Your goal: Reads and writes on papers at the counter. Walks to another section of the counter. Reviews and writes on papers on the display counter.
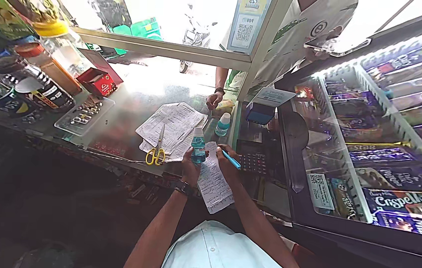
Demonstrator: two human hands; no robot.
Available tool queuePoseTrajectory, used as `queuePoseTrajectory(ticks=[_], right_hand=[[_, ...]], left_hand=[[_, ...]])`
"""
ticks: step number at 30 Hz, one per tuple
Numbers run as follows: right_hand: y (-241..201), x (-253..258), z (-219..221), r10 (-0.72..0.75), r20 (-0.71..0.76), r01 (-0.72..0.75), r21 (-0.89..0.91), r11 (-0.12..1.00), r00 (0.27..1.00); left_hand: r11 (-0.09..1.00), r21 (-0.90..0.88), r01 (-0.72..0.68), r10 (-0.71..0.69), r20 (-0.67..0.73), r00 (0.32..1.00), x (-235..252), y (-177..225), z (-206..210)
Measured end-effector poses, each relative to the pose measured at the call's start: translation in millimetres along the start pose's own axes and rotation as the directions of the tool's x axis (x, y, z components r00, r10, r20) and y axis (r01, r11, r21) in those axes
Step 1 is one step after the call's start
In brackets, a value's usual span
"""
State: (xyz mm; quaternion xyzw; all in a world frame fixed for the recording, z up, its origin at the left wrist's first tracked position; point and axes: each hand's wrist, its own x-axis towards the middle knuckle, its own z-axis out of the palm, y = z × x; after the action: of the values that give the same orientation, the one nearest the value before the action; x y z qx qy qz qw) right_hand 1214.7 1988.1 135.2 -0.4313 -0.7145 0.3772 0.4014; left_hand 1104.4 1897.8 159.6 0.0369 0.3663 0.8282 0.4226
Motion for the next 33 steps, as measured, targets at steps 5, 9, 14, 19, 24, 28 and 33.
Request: queuePoseTrajectory(ticks=[5, 9, 14, 19, 24, 28, 33], right_hand=[[-15.2, 1.7, -10.7, 0.019, 0.124, -0.022, 0.020, 1.000, 0.992], [-8.2, -8.8, -0.9, 0.012, 0.058, -0.019, 0.128, 0.992, 0.998], [-11.7, -26.7, 0.8, 0.093, -0.021, -0.087, 0.200, 0.976, 0.995], [-12.3, -18.6, -1.1, 0.100, -0.055, -0.072, 0.372, 0.925, 0.994], [-12.9, -7.7, -4.2, 0.031, 0.068, -0.052, 0.322, 0.945, 0.997], [0.3, -4.0, -2.7, 0.060, 0.114, -0.090, 0.274, 0.957, 0.992], [0.0, -4.5, -2.3, 0.031, 0.097, -0.058, 0.287, 0.956, 0.995]], left_hand=[[0.996, 0.080, -0.047, 0.045, 0.035, 0.998, -0.5, -6.8, -6.9], [0.980, 0.180, -0.080, 0.059, 0.119, 0.991, 4.0, -5.1, -9.8], [0.955, 0.285, -0.083, 0.034, 0.171, 0.985, 14.6, -4.6, -19.4], [0.991, 0.078, -0.104, 0.085, 0.212, 0.973, 11.2, -2.6, -25.7], [0.995, 0.014, -0.094, 0.088, 0.229, 0.969, 12.3, -3.7, -29.4], [0.997, 0.024, -0.074, 0.065, 0.256, 0.964, 15.1, -3.8, -34.4], [0.998, 0.006, -0.060, 0.056, 0.248, 0.967, 17.7, -2.4, -32.7]])
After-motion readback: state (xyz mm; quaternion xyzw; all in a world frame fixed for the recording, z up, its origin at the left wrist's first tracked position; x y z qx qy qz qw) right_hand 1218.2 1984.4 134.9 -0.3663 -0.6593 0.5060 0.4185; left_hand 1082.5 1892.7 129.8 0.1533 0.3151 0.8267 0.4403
